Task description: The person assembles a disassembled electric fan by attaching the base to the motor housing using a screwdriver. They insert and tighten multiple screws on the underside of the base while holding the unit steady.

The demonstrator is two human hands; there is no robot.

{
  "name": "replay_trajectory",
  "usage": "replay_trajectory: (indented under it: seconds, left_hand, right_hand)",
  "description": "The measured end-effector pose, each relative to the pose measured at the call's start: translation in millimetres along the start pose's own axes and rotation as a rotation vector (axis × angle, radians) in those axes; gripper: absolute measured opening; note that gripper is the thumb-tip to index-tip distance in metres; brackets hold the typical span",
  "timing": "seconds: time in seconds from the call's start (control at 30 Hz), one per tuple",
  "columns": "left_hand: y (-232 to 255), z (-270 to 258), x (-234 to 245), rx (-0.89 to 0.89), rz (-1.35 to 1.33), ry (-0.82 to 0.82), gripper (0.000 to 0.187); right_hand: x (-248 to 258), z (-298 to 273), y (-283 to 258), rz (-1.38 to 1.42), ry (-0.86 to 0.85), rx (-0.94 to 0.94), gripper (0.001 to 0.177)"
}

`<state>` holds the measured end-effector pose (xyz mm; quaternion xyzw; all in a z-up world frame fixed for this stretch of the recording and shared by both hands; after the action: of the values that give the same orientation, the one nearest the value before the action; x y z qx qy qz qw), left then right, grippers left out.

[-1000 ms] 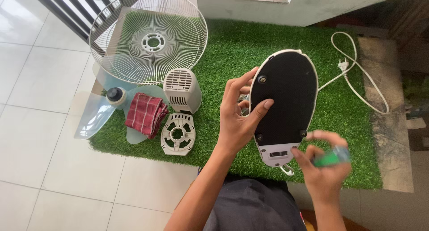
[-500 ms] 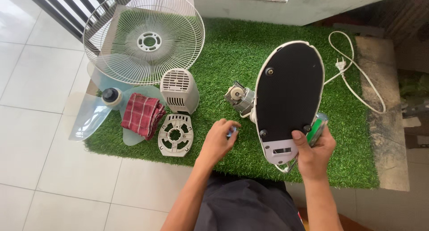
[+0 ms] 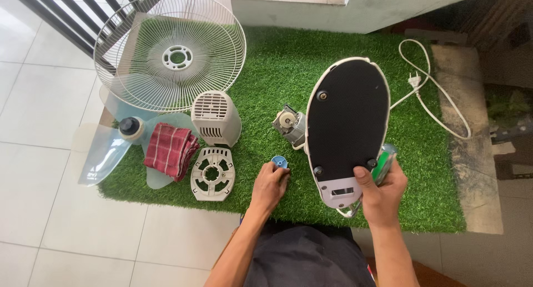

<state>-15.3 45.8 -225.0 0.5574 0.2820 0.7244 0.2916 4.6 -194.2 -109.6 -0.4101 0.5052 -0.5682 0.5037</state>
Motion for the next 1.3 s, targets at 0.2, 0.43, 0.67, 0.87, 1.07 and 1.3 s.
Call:
replay_trajectory:
  seconds: [0.2,0.43,0.67,0.87,1.07,1.3]
  left_hand:
    - [37.2,10.4,38.1,0.475,-0.682,0.051,0.022]
    - [82.8,13.9,97.2,0.311,-1.167,0.130,0.018]
    - [102.7,6.0,109.3,0.264,-1.282,0.129,0.014]
    - [113.8,4.2,115.7,0.230,-1.309,0.097,0.015]
    - [149.0,22.1,143.3,0.210,-1.236,0.044,0.014]
    - [213.1,60.3,176.2,-0.313,-0.520,0.213,0.020]
  right_hand:
    - [-5.2,0.4,-3.7,0.058,0.001,-0.022,0.045]
    - [-6.9,-0.8,-8.3,0.058,-0.009,0.008,0.044]
    - [-3.6,-2.9,-1.1,0.008,0.000,0.008,0.040]
    - [-2.1,-3.8,4.4,0.025,-0.003,-0.015,0.040]
    - [-5.4,-5.2,7.8,0.029,-0.019,-0.007,0.043]
    - [-8.9,-16.6,8.5,0.072,-0.043,-0.094,0.042]
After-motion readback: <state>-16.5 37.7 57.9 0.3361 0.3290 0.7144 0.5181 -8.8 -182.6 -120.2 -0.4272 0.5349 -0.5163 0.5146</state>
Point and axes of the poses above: each hand's wrist, its own z-axis towards the middle knuckle, its own x-axis out of the back of the hand, y = z × x, the point moved 2 cm from there along z, towards the middle knuckle, and after that the axes turned 3 degrees about y, right-handed, at the moved point
